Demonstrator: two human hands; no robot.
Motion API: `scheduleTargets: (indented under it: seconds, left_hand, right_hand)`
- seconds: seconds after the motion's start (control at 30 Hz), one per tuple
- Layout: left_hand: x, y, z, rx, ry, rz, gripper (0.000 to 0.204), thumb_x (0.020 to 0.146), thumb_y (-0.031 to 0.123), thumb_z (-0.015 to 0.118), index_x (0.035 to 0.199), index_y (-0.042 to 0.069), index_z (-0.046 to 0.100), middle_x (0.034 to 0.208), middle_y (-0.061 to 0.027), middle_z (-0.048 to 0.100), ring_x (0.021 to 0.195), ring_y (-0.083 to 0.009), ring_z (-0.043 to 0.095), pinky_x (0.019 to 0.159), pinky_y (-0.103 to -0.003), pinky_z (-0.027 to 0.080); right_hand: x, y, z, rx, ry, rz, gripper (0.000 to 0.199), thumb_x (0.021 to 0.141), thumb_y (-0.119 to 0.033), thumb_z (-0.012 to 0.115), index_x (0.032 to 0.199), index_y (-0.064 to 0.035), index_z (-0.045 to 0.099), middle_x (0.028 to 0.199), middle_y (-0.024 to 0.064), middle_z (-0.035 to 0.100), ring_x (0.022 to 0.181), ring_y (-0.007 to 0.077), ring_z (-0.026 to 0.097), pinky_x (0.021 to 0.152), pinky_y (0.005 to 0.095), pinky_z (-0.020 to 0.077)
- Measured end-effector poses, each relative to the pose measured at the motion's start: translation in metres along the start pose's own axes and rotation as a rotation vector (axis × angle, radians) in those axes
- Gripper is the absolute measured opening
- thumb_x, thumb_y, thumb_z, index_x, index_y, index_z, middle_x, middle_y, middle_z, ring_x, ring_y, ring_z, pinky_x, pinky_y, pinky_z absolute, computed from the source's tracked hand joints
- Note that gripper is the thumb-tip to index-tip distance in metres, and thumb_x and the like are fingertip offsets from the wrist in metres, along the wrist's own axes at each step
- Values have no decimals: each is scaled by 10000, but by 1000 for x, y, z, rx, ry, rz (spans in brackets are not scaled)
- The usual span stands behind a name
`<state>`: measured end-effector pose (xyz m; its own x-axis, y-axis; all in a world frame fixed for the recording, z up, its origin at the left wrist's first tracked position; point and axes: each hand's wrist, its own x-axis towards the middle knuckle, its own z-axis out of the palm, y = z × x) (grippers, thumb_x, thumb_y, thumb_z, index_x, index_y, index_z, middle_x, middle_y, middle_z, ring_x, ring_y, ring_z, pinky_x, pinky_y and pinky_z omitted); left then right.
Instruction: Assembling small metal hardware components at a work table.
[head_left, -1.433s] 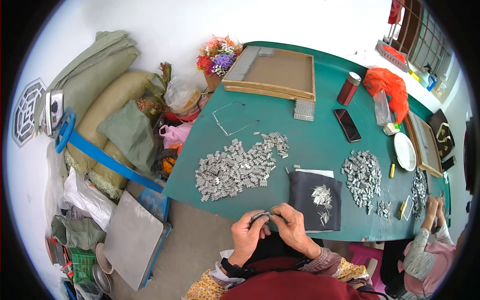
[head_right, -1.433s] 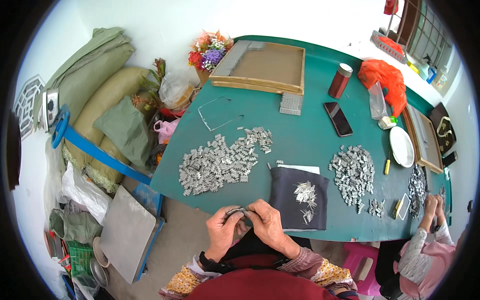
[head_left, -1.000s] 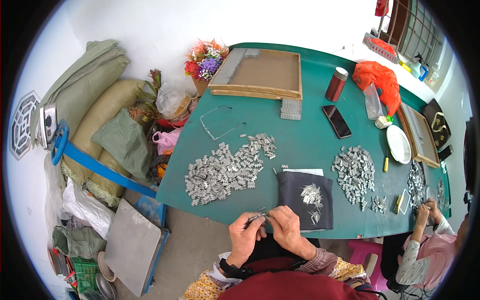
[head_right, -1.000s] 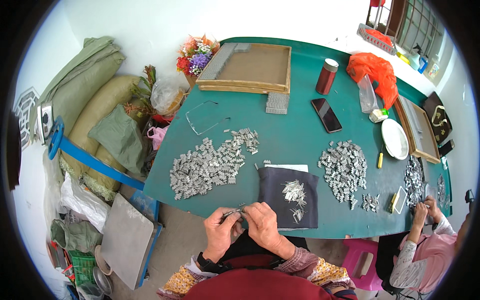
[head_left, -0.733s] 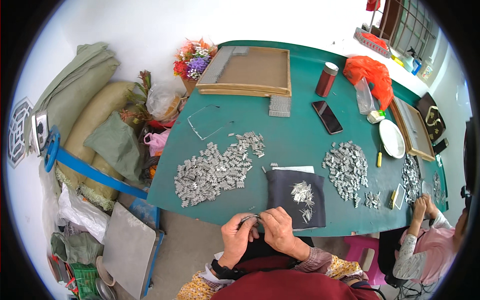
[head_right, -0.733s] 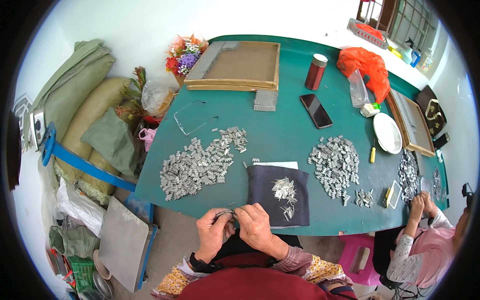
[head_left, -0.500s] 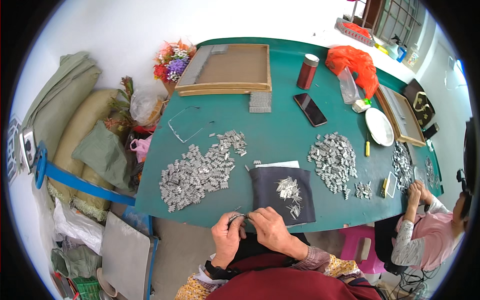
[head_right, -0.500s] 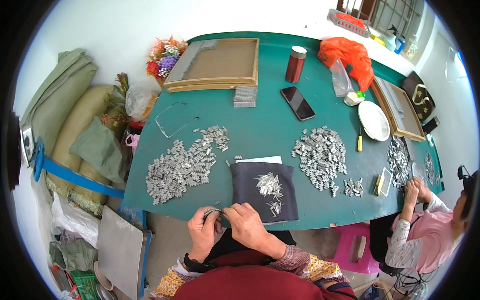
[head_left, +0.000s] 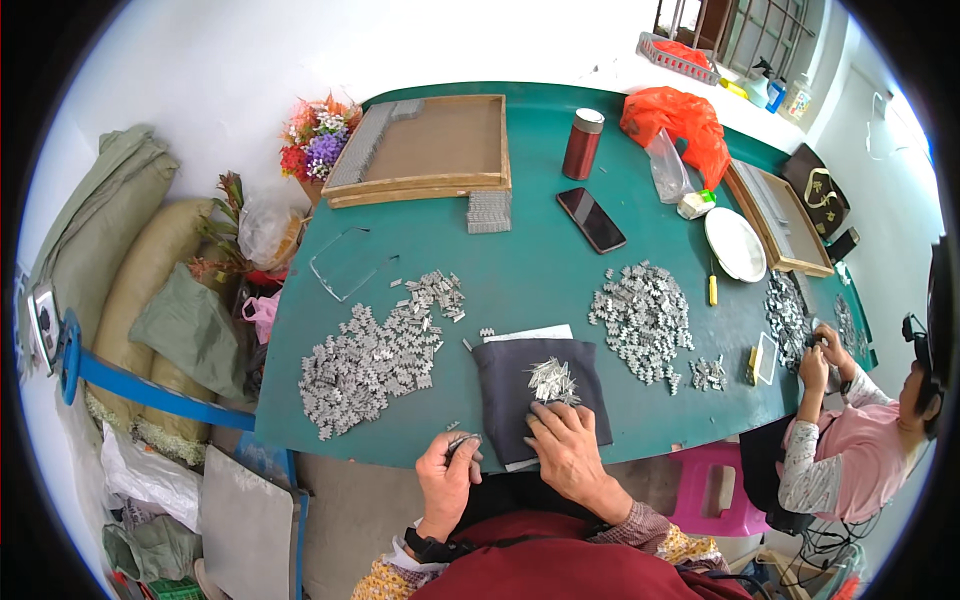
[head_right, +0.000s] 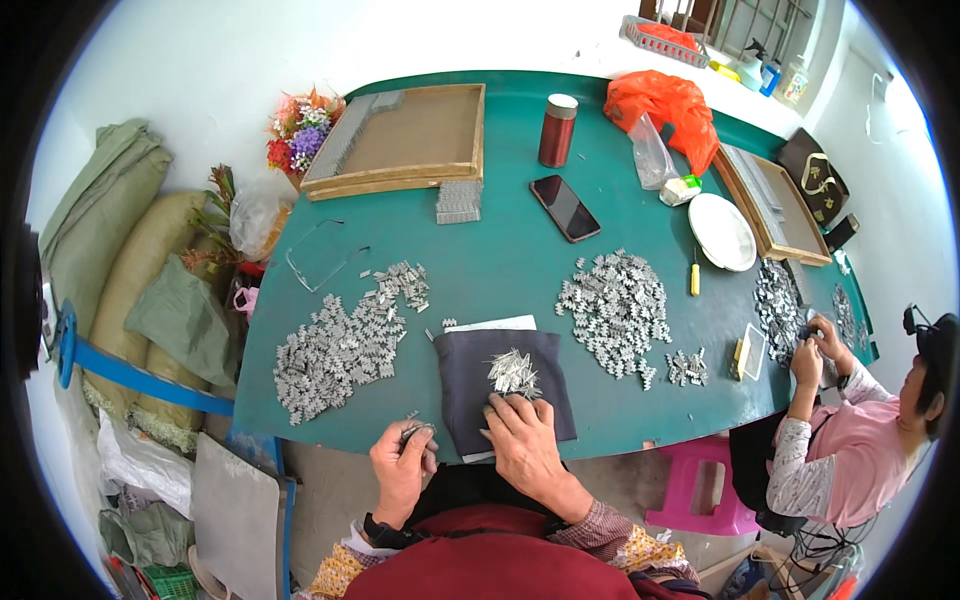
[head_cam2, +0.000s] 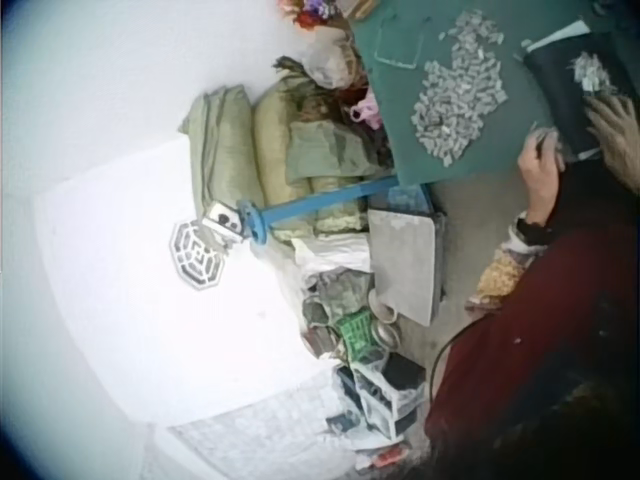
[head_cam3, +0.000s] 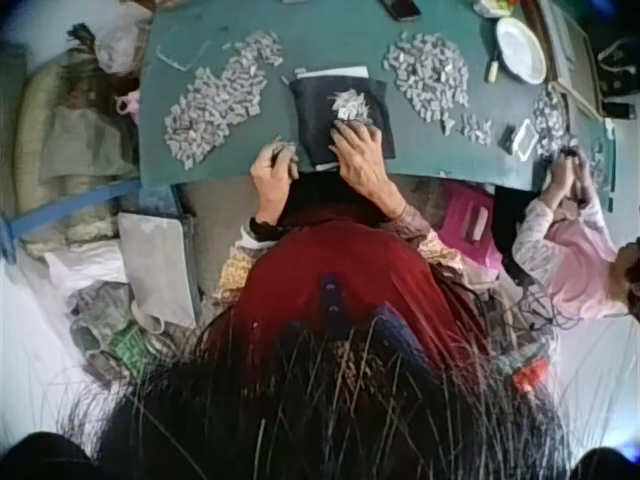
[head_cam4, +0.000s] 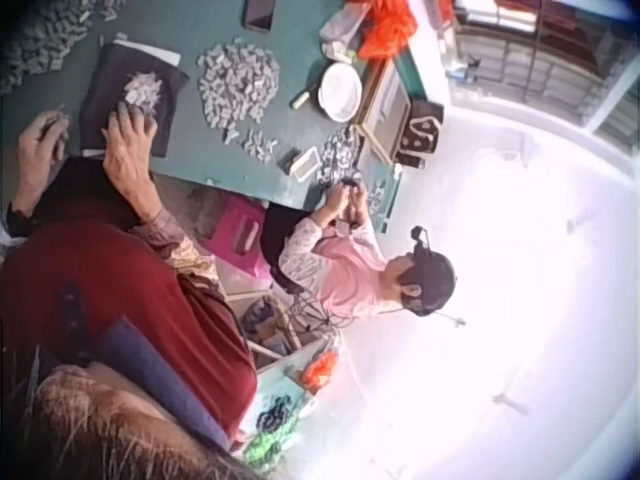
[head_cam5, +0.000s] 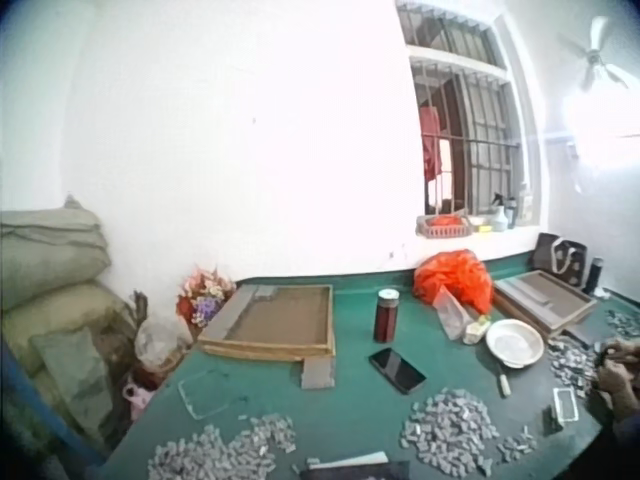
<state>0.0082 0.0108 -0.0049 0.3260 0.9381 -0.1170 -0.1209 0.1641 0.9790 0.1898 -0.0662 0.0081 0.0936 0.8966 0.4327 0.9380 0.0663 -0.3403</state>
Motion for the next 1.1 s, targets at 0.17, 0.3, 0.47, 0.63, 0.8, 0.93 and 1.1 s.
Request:
scheduleTargets:
  seconds: [0.17, 0.3, 0.47, 0.63, 0.8, 0.93, 1.1]
  left_hand:
    - [-4, 4, -6, 3, 43, -20, 83, 950, 69, 639, 937, -13, 632, 724, -51, 640, 498, -77, 556, 425, -207, 381]
    - [-4, 4, -6, 5, 42, -39, 85, 950, 72, 639, 940, -13, 636, 725, -50, 641, 501, -75, 557, 426, -205, 379]
    - [-4, 1, -4, -18, 23, -27, 80, 950, 68, 641, 937, -11, 635, 720, -48, 641, 497, -77, 555, 424, -211, 377]
    - [-2, -3, -5, -11, 17, -17, 74, 946, 63, 646, 940, -10, 636, 720, -51, 641, 495, -77, 552, 424, -213, 377]
    - [-5, -1, -6, -17, 18, -77, 86, 942, 55, 660, 942, -29, 641, 721, -46, 625, 529, -72, 541, 478, -226, 429]
    - [-5, -4, -9, -1, 15, -63, 82, 940, 54, 662, 939, -26, 647, 717, -44, 628, 525, -70, 543, 477, -225, 428]
    - [-6, -6, -10, 1, 21, -51, 79, 936, 55, 665, 935, -23, 655, 712, -41, 630, 522, -70, 547, 477, -223, 427]
  right_hand:
    - [17, 9, -4, -85, 51, 82, 347, 811, -117, 701, 1135, -1, 652, 1236, 127, 633, 1135, 299, 552, 948, 455, 377]
    - [8, 10, -3, -41, -20, -1, 342, 815, -117, 695, 1135, -5, 652, 1244, 131, 630, 1138, 292, 550, 948, 460, 376]
    - [-7, 2, -5, 33, -23, -53, 314, 788, -106, 720, 1088, -21, 684, 1223, 99, 655, 1129, 272, 565, 957, 463, 380]
    - [-12, 18, -15, 51, 15, -19, 232, 782, -73, 715, 1009, -25, 705, 1158, 79, 680, 1102, 278, 579, 946, 458, 393]
    - [6, 33, -11, 96, 40, -59, 273, 746, 2, 663, 1013, -46, 695, 1121, 82, 662, 1099, 276, 571, 938, 449, 407]
    - [25, 39, -6, 103, -21, -121, 351, 711, 28, 623, 1044, -60, 690, 1144, 80, 629, 1128, 286, 550, 951, 449, 399]
    - [49, 33, -2, 73, -65, -168, 347, 721, 23, 621, 1045, -74, 697, 1149, 84, 622, 1136, 288, 541, 944, 442, 395]
